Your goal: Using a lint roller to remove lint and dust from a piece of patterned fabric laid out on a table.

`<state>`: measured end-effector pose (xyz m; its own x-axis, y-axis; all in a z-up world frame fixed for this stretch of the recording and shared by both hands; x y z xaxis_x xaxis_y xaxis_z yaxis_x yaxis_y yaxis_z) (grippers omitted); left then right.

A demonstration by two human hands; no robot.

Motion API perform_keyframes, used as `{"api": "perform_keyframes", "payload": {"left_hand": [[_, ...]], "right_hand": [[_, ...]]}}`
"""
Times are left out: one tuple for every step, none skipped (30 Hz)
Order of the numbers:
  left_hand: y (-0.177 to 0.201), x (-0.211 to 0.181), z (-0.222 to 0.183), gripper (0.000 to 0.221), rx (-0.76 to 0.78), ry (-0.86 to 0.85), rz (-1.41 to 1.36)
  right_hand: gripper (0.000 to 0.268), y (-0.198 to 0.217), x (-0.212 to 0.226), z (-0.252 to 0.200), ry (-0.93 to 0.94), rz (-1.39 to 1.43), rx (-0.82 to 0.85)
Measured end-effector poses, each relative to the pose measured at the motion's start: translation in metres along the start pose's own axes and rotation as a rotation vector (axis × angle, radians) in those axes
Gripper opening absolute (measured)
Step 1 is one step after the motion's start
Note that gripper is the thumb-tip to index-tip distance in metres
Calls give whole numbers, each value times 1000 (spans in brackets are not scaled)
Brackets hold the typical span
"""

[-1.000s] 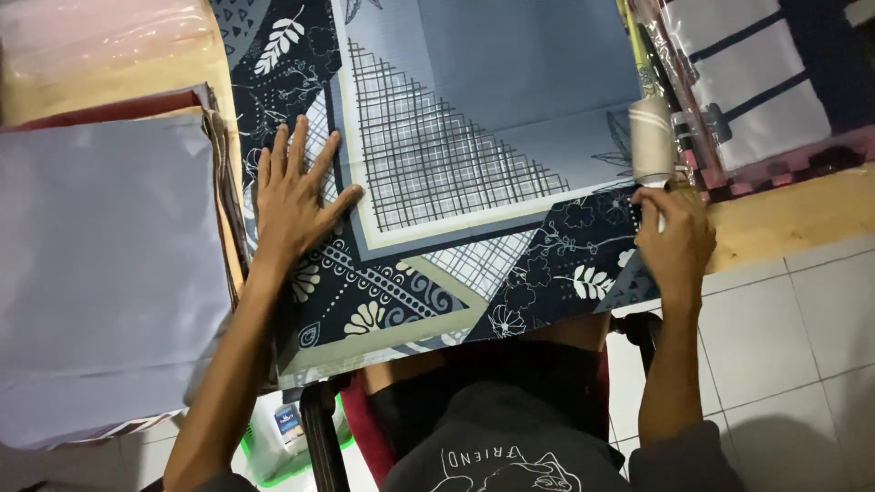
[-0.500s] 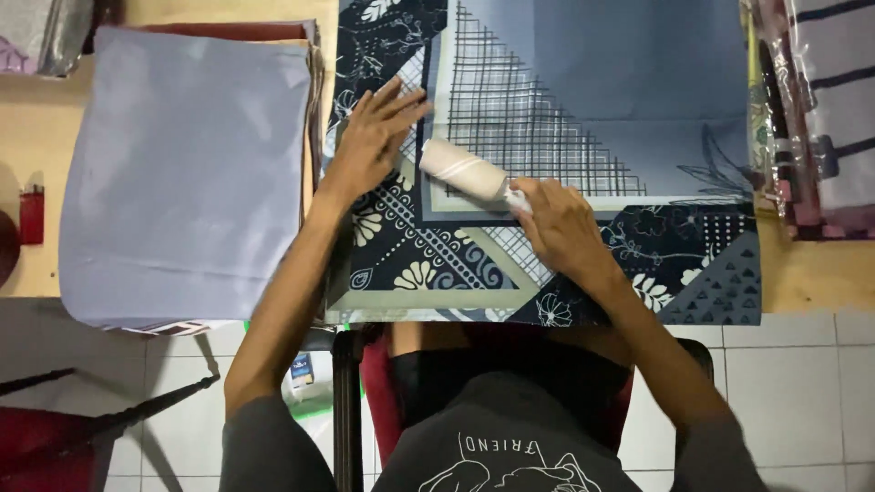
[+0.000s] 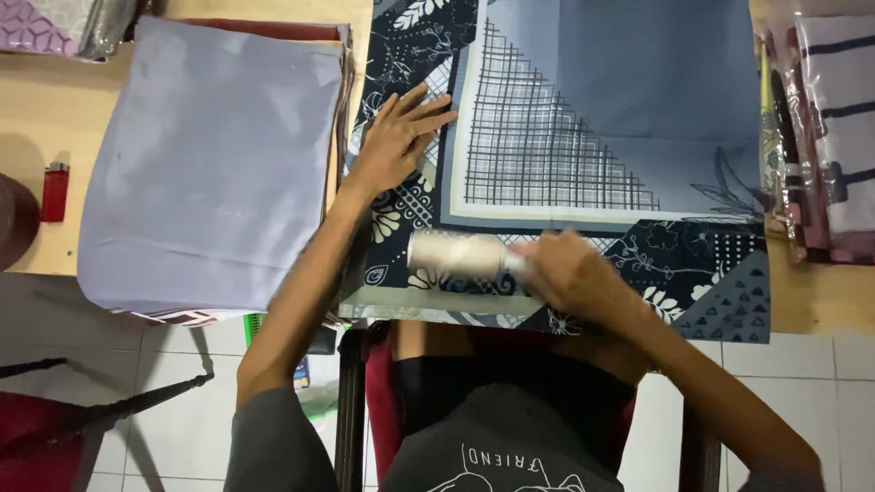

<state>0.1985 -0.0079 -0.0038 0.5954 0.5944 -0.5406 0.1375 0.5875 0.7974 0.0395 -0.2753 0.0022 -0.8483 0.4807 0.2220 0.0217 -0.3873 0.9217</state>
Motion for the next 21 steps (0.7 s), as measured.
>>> {"api": "perform_keyframes", "payload": {"left_hand": [[-2, 5, 1, 45, -18, 11, -55], [-3, 9, 2, 49, -35, 23, -110], [-4, 13, 2, 49, -37, 21, -108], [-6, 17, 2, 51, -34, 8, -146], [-5, 22, 1, 52, -30, -3, -181], [-4, 20, 1, 52, -30, -2, -175], [-3, 19, 0, 58, -27, 4, -201], [-2, 18, 0, 65, -24, 10, -226], [-1, 17, 1, 65, -29, 11, -224], [-1, 17, 2, 61, -20, 26, -197], [-3, 16, 3, 57, -7, 40, -174], [-4, 1, 3, 57, -8, 39, -176], [6, -16, 1, 37, -264, -24, -126], [15, -33, -3, 22, -519, -89, -74], [12, -33, -2, 22, -521, -91, -72], [11, -32, -2, 18, -574, -91, -64], [10, -32, -2, 13, -626, -92, -54], [22, -40, -5, 13, -628, -96, -51], [31, -47, -5, 16, -542, -98, -118], [39, -55, -6, 20, -455, -100, -185], [30, -38, -10, 20, -452, -107, -186]], "right_hand": [[30, 2, -16, 9, -71, -39, -24], [31, 4, -31, 17, -141, -78, -49], [31, 0, -38, 25, -139, -79, -52], [34, -5, -44, 32, -128, -110, -38], [37, -11, -49, 42, -116, -139, -27], [37, -14, -43, 43, -113, -137, -31], [33, -18, -36, 43, -76, -117, -19], [30, -21, -29, 45, -39, -97, -6], [30, -20, -18, 41, -34, -99, -6], [18, -17, -5, 38, 29, -39, -44], [10, -14, 9, 32, 86, 21, -80], [10, -15, 22, 24, 85, 20, -78], [12, -16, 35, 17, 109, 46, -57], [26, -17, 48, 9, 133, 74, -36], [26, -13, 56, 8, 135, 71, -37], [21, -10, 66, 6, 171, 70, -21], [22, -6, 75, 3, 208, 69, -6], [22, -12, 72, 0, 210, 66, -9], [22, -15, 66, -3, 114, 179, -51], [23, -19, 59, -7, 18, 293, -93], [23, -15, 59, -4, 14, 288, -97]]}}
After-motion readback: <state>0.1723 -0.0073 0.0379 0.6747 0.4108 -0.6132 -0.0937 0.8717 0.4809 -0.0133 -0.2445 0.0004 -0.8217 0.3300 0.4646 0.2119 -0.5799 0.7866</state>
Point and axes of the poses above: each hand's wrist, its own z-axis towards the middle knuckle, its own y-axis out of the back of the hand, x = y × z, the point moved 4 cm from there along z, towards the middle knuckle, and after that the axes turned 1 degree about -x, right-handed, at the moved point
